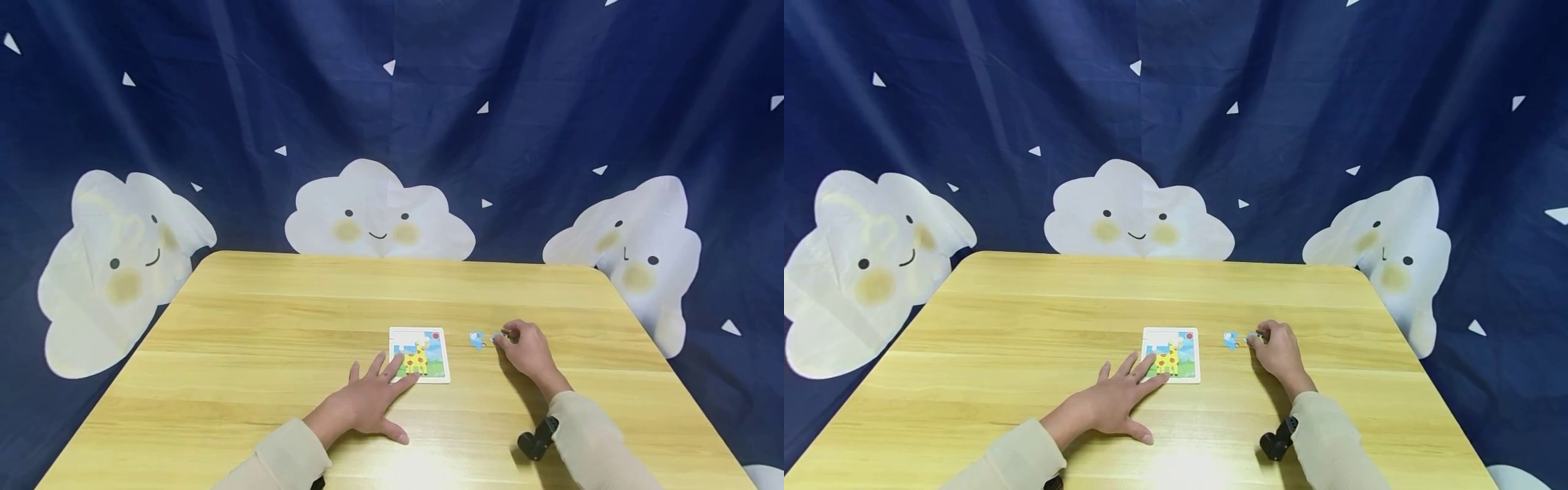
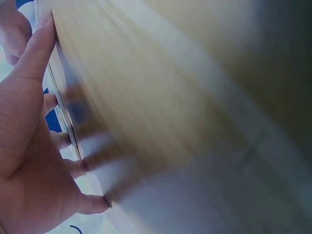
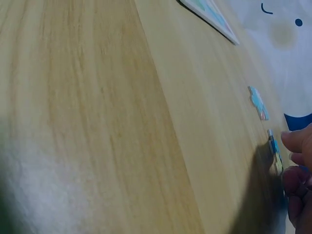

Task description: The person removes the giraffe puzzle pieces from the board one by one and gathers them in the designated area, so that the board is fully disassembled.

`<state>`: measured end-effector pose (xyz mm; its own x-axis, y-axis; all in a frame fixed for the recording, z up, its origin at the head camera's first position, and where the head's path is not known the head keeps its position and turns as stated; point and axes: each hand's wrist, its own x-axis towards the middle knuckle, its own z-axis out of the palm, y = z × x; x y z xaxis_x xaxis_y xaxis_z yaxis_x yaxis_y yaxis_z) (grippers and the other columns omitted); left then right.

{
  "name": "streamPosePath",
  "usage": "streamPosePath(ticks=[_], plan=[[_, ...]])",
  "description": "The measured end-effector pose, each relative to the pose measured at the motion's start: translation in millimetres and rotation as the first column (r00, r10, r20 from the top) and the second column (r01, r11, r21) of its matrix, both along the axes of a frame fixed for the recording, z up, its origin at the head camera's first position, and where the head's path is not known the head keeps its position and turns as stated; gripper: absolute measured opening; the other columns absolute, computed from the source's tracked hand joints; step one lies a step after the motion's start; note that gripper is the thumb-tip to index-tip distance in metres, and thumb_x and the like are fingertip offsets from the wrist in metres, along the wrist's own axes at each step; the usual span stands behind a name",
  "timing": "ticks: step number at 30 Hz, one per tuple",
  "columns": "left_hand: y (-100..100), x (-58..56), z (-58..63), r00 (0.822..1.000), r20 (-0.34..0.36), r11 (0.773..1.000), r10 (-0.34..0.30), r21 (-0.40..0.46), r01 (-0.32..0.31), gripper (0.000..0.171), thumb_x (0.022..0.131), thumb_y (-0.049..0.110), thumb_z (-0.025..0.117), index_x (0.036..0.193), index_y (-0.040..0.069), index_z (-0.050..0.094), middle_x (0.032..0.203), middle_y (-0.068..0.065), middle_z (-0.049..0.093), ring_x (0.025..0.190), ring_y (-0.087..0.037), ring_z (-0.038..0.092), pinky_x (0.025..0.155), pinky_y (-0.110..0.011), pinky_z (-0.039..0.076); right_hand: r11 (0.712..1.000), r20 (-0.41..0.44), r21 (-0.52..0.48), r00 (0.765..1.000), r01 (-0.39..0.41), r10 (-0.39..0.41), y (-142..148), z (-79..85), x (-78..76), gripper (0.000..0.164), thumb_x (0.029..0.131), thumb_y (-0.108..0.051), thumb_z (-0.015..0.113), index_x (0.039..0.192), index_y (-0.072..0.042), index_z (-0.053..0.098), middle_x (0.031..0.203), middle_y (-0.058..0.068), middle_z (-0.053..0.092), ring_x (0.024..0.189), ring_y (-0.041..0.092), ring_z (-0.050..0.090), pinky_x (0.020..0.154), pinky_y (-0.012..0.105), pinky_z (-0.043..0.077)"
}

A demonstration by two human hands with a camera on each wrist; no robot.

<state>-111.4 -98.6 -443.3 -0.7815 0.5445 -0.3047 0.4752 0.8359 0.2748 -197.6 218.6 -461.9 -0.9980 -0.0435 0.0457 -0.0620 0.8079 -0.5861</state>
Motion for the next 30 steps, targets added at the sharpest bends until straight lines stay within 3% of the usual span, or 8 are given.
streamPosePath(ticks=[14,20,30], plan=[[0.5,0.5,-0.6,1.0,0.001,1.0,-0.008,0.014,0.008,0.099,0.067,0.074,0.06,0.149,0.037,0.022,0.159,-0.008,0.009,0.143,-0.04,0.009,0.099,-0.073,0.017,0.998,-0.073,-0.054,0.997,-0.034,0.03,-28.1,11.4,5.4,0.031,0.089,-0.015,0.062,0.115,0.003,0.06,0.103,0.019,0.057,0.086,0.028,0.061,0.077,0.044,0.049],[-4.1,3.2,-1.7,1.0,-0.002,1.0,0.003,0.014,-0.003,0.098,0.067,0.073,0.06,0.149,0.035,0.023,0.159,-0.008,0.008,0.143,-0.04,0.009,0.099,-0.074,0.018,0.99,-0.073,-0.105,0.993,-0.097,0.09,-56.0,7.5,11.6,0.027,0.088,-0.015,0.065,0.11,0.0,0.063,0.099,0.014,0.058,0.08,0.02,0.058,0.072,0.034,0.048],[0.2,0.2,1.4,1.0,-0.014,1.0,-0.005,-0.012,0.005,0.098,0.066,0.076,0.059,0.149,0.037,0.023,0.159,-0.007,0.01,0.143,-0.04,0.011,0.099,-0.072,0.02,0.976,-0.051,-0.082,0.979,-0.201,0.197,-93.5,7.2,19.7,0.02,0.085,-0.015,0.07,0.103,-0.007,0.068,0.086,0.001,0.055,0.072,0.013,0.047,0.065,0.027,0.04]])
